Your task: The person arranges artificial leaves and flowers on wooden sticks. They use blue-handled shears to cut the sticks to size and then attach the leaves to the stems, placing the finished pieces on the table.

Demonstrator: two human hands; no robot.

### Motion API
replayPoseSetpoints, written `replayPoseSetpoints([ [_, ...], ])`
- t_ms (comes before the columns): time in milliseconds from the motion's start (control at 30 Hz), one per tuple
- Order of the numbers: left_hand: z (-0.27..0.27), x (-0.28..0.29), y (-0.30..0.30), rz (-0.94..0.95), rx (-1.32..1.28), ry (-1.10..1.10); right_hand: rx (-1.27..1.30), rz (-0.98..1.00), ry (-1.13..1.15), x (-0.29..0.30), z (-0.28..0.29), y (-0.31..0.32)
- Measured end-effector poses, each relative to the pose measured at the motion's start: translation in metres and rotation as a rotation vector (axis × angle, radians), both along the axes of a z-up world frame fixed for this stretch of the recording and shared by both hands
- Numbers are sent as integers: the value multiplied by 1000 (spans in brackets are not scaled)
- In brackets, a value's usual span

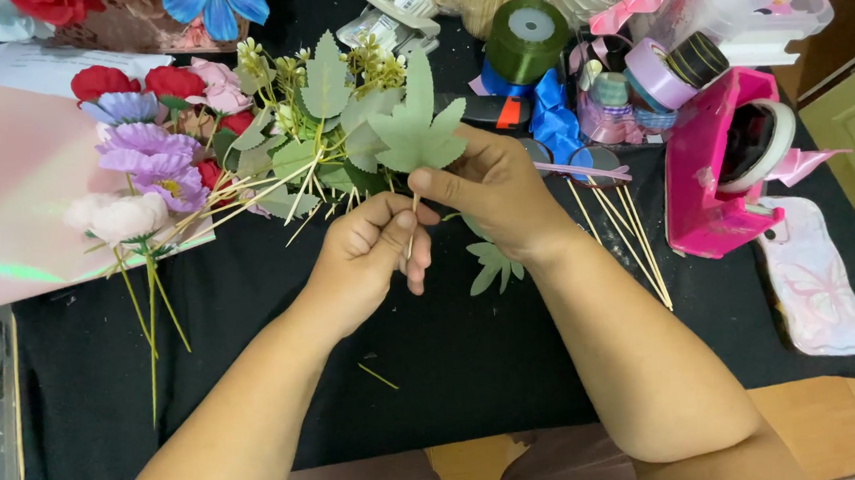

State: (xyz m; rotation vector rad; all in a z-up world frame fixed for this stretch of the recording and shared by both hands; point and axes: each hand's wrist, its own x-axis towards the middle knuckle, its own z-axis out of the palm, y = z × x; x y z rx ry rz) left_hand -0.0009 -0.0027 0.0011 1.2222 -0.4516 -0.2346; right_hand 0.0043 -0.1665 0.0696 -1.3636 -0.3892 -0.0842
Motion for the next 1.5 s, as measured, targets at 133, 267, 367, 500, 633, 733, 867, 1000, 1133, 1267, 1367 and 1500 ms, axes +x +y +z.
replayPoseSetpoints([
  [133, 4, -3, -1, 19, 15, 5, 22, -71, -33, 3, -7, -4],
  [267, 7, -3, -1, 23, 75, -33, 30, -107, -40, 6, -11, -4],
  [367, 8, -4, -1, 21, 93, -31, 47, -136, -35, 6, -13, -3],
  [500, 8, -5, -1, 25, 105, -10, 45, -172, -2, 4, -7, -1],
  [633, 10, -5, -2, 49, 129, -16, 34, -195, 52, 22, -33, -15],
  [733, 12, -4, 1, 101, 122, -12, 50, -220, 33, 15, -17, -13],
  [867, 19, -1, 8, 248, -51, -78, 50, -172, 37, 17, -19, -16],
  [1000, 18, 3, 21, 285, -237, -176, 17, -150, 80, 20, -23, -15],
  [1133, 15, 11, 31, 283, -198, -275, 3, -141, 77, 16, -17, -12],
  [1267, 10, 21, 38, 321, -226, -294, -39, -173, 111, 11, -9, -10],
  [1367, -2, 32, 43, 342, -292, -267, -39, -167, 109, 12, -9, -12],
  [1500, -10, 35, 46, 349, -319, -179, -37, -176, 101, 16, -13, -17],
])
